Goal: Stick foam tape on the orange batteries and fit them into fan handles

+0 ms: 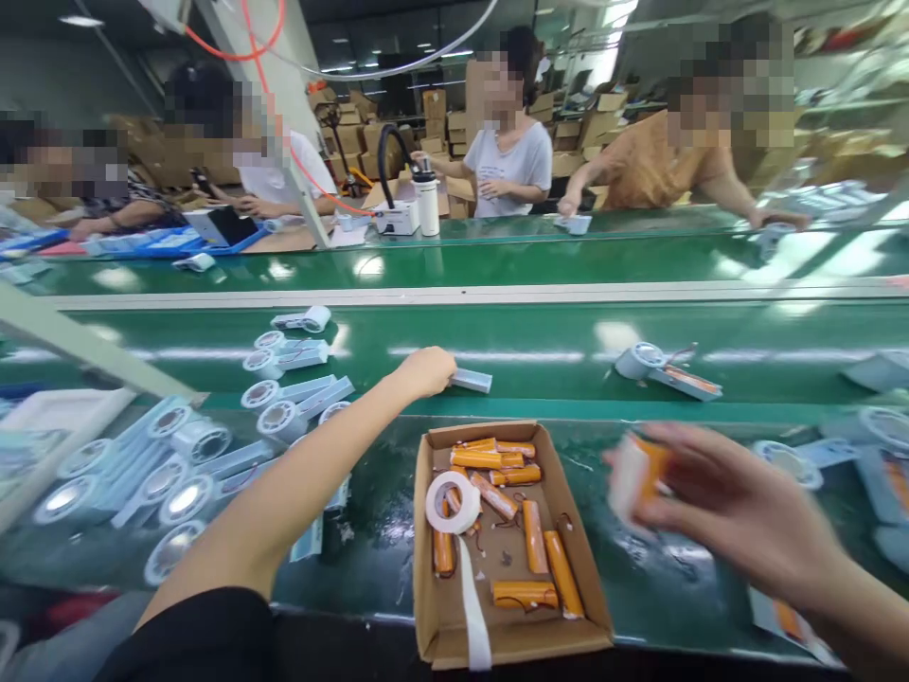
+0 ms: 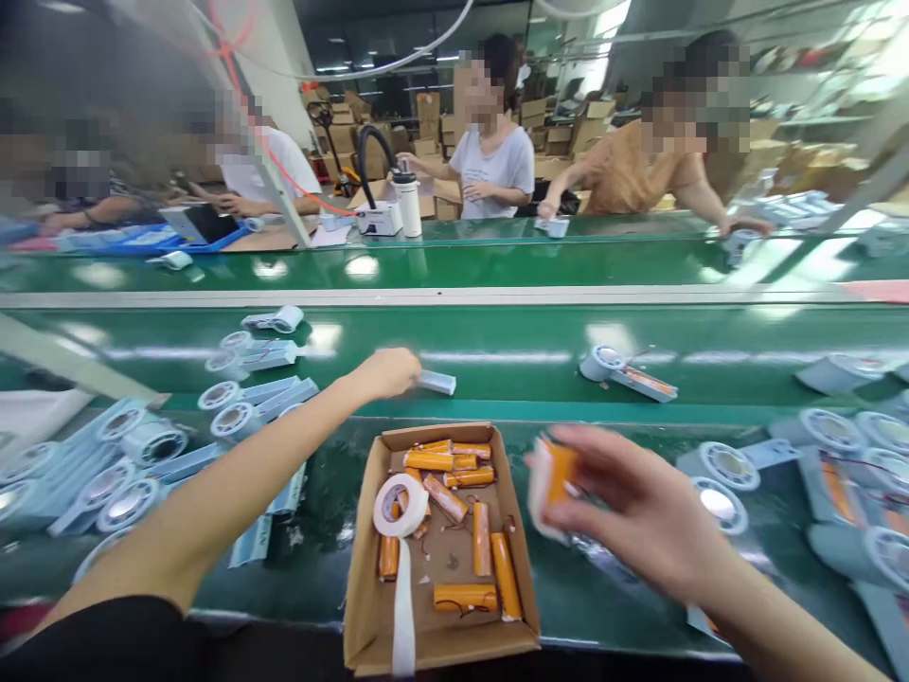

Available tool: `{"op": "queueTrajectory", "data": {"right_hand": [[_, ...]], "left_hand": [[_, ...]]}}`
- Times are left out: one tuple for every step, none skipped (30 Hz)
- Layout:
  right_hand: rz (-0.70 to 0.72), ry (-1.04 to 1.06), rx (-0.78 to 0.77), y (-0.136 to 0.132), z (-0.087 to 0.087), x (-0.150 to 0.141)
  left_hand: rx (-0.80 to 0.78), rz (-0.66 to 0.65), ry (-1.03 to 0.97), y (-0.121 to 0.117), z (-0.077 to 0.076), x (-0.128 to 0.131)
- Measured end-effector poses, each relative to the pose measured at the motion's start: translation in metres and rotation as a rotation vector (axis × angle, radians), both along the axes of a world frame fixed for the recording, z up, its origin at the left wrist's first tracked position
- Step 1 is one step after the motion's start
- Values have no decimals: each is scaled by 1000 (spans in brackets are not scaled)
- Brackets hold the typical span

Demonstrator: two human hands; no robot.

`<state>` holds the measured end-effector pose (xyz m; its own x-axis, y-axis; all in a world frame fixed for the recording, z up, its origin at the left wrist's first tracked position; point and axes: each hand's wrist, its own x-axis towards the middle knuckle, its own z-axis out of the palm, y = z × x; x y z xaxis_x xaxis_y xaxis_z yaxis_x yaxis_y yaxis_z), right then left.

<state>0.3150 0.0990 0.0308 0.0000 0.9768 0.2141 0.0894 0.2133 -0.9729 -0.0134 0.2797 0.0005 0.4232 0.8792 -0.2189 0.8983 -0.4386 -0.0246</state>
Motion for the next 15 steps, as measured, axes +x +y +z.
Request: {"op": "queueTrajectory", "data": {"right_hand": [[102, -16, 7, 21, 4, -14], [173, -18, 17, 44, 6, -28], [229, -34, 41, 67, 5, -42], [275, -91, 50, 89, 2, -56], [299, -193, 62, 109, -2, -69], [307, -352, 82, 126, -8, -81], [317, -528, 107, 140, -13, -92], [327, -679, 128, 150, -19, -102], [340, -802, 146, 158, -24, -111], [360, -887, 161, 164, -27, -118], [382, -938, 170, 168, -30, -123], [403, -971, 176, 171, -32, -126], [423, -1010, 183, 173, -33, -127], [441, -1048, 187, 175, -34, -127], [456, -1080, 187, 178, -34, -126]], "left_hand": [[-15, -6, -13, 3, 3, -1], [-27, -11, -30, 5, 6, -2], [-36, -13, -50, 7, 8, -3], [-41, -10, -70, 9, 10, -4], [-43, -4, -91, 11, 12, -5], [-42, 6, -109, 11, 13, -7], [-39, 19, -124, 12, 13, -7], [-34, 34, -136, 11, 13, -8], [-28, 49, -146, 11, 12, -8], [-21, 65, -155, 10, 10, -8], [-12, 79, -164, 9, 9, -7], [-2, 92, -173, 8, 7, -5], [7, 102, -182, 8, 5, -4], [16, 113, -192, 7, 4, -2], [23, 124, -201, 7, 2, 0]]}}
